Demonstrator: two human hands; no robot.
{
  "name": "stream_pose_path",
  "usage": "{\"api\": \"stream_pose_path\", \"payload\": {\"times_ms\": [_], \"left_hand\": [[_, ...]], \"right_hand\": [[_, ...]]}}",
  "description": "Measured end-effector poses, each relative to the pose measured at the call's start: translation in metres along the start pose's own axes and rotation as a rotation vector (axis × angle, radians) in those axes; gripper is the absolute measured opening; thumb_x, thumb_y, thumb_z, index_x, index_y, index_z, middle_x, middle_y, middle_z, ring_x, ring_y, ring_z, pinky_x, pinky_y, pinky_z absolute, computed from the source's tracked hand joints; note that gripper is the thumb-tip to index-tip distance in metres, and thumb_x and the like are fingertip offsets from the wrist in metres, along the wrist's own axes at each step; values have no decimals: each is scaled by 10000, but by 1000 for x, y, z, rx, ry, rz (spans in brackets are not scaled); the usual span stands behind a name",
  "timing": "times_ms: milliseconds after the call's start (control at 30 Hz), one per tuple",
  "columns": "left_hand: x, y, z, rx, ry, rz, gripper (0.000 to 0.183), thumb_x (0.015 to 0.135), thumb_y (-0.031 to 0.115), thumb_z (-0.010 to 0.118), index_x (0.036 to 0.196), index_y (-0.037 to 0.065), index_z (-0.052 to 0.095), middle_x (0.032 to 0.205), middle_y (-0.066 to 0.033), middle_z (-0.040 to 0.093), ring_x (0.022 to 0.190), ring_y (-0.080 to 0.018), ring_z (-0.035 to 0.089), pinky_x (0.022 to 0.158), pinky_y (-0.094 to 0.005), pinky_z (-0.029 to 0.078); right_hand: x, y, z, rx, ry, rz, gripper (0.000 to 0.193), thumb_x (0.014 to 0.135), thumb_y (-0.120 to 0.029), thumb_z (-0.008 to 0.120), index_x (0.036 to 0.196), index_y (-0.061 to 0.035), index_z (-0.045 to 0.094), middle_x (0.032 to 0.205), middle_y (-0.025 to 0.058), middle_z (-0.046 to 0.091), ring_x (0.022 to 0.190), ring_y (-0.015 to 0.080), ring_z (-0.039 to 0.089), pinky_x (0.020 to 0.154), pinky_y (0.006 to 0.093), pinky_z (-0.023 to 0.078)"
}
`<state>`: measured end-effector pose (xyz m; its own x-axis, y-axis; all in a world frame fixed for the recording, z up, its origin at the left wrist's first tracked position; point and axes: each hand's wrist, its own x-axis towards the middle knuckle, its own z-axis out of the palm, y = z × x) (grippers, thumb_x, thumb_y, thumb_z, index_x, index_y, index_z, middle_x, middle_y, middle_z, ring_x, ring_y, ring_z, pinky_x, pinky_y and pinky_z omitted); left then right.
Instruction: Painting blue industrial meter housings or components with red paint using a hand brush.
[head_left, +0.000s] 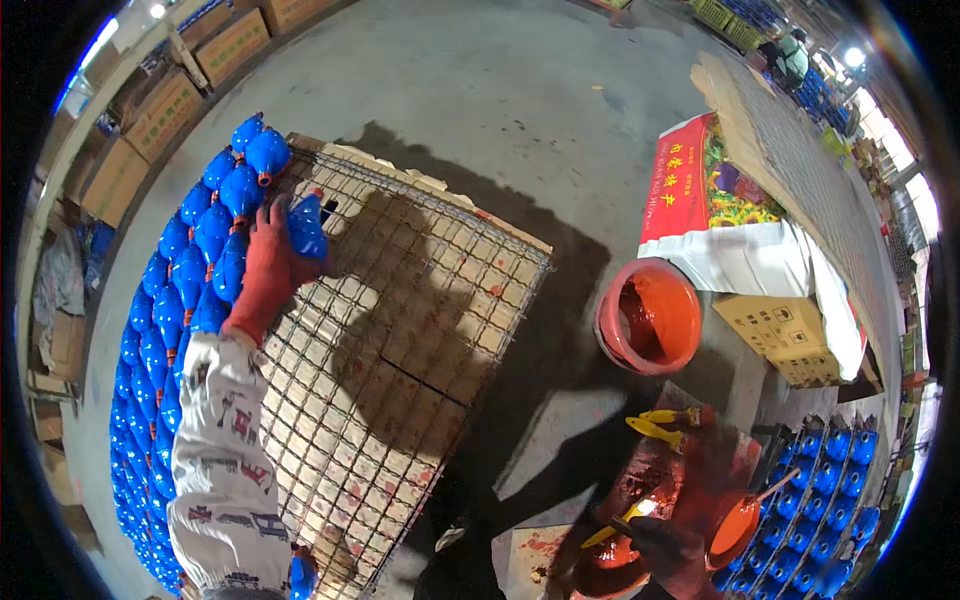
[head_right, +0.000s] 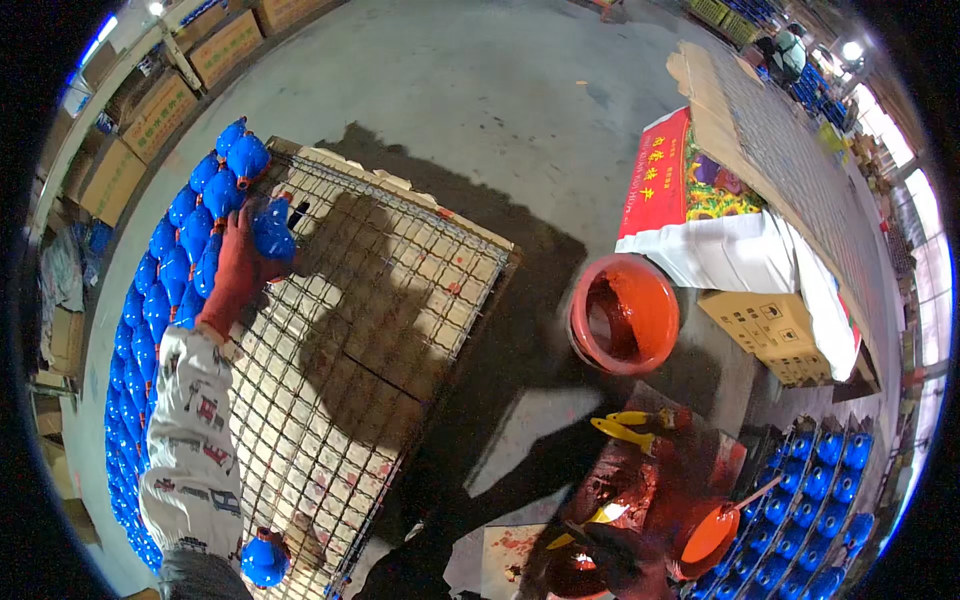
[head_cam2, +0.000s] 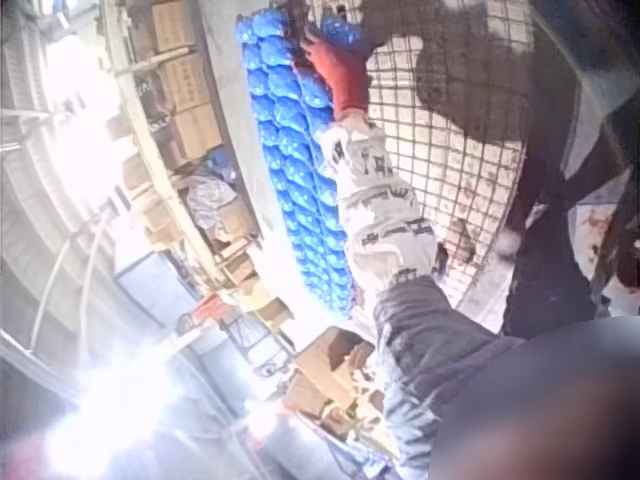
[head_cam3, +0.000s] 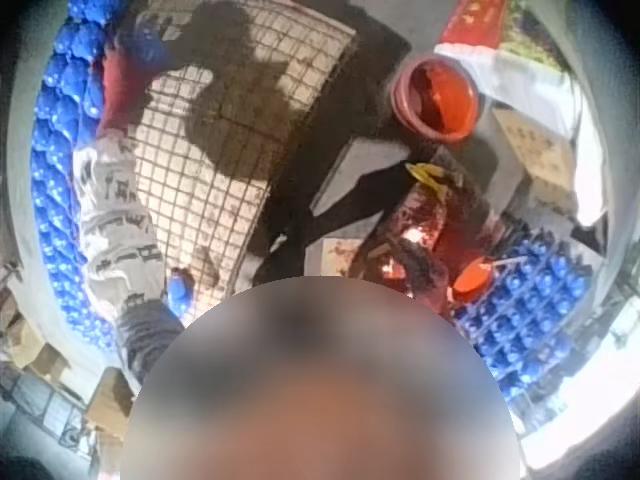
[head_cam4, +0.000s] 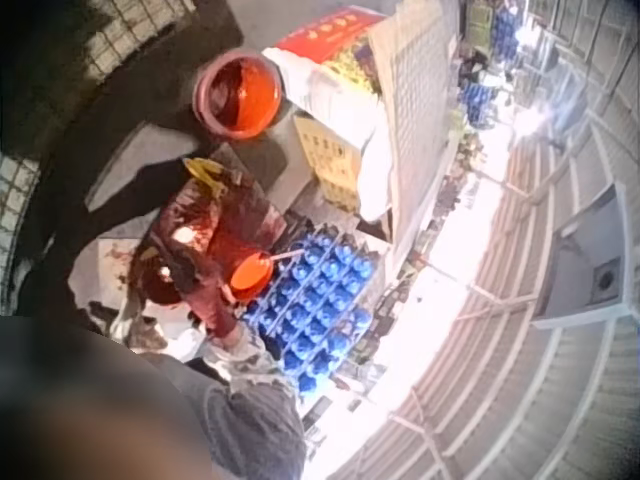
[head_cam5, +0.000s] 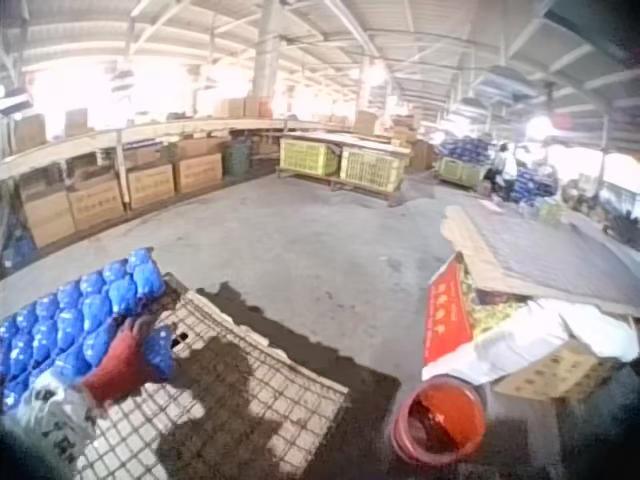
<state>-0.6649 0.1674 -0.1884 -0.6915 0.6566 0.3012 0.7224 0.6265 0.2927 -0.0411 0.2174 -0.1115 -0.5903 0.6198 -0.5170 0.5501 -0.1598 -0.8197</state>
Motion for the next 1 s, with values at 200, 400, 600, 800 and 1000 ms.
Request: {"api": "stream_pose_path", "payload": {"times_ms": [200, 400, 600, 800, 1000], "left_hand": [[-96, 105, -64, -1169, -230, -341, 1006, 580, 129, 891, 1439, -37, 394, 1269, -166, 588, 1119, -247, 613, 944, -372, 528], [-209, 205, -169, -1730, -178, -196, 1003, 684, 371, 870, 1475, 16, 365, 1308, -119, 581, 1162, -243, 606, 961, -362, 532], [-294, 303, -228, -2569, -846, -394, 971, 839, 797, 472, 1506, 103, 347, 1488, -168, 448, 1313, -370, 497, 1087, -542, 424], [-389, 366, -255, -2019, -1072, -74, 843, 766, 324, 743, 1466, 27, 379, 1352, -192, 560, 1216, -323, 582, 1063, -459, 457], [-450, 400, -271, -1835, -1237, 96, 938, 624, 242, 797, 1445, 8, 409, 1304, -181, 600, 1178, -305, 612, 1036, -433, 474]], "right_hand": [[-28, 1, 8, 71, 218, 71, 308, 851, 45, 658, 1159, 46, 670, 920, 86, 717, 741, 122, 659, 644, 237, 518], [-112, -3, -3, 135, 448, -154, 254, 891, -72, 670, 1128, 20, 670, 824, 50, 682, 648, 81, 599, 553, 228, 464], [-227, -50, -38, 520, 608, -436, 468, 856, -221, 732, 1222, 40, 602, 800, 77, 644, 525, 118, 552, 460, 226, 421], [-324, -92, -60, 353, 575, -609, 419, 870, -133, 638, 1232, 68, 573, 918, 115, 669, 577, 76, 556, 482, 206, 430], [-391, -77, -54, -10, 502, -613, 350, 832, -4, 596, 1174, 53, 644, 950, 106, 685, 817, 135, 669, 736, 277, 531]]}}
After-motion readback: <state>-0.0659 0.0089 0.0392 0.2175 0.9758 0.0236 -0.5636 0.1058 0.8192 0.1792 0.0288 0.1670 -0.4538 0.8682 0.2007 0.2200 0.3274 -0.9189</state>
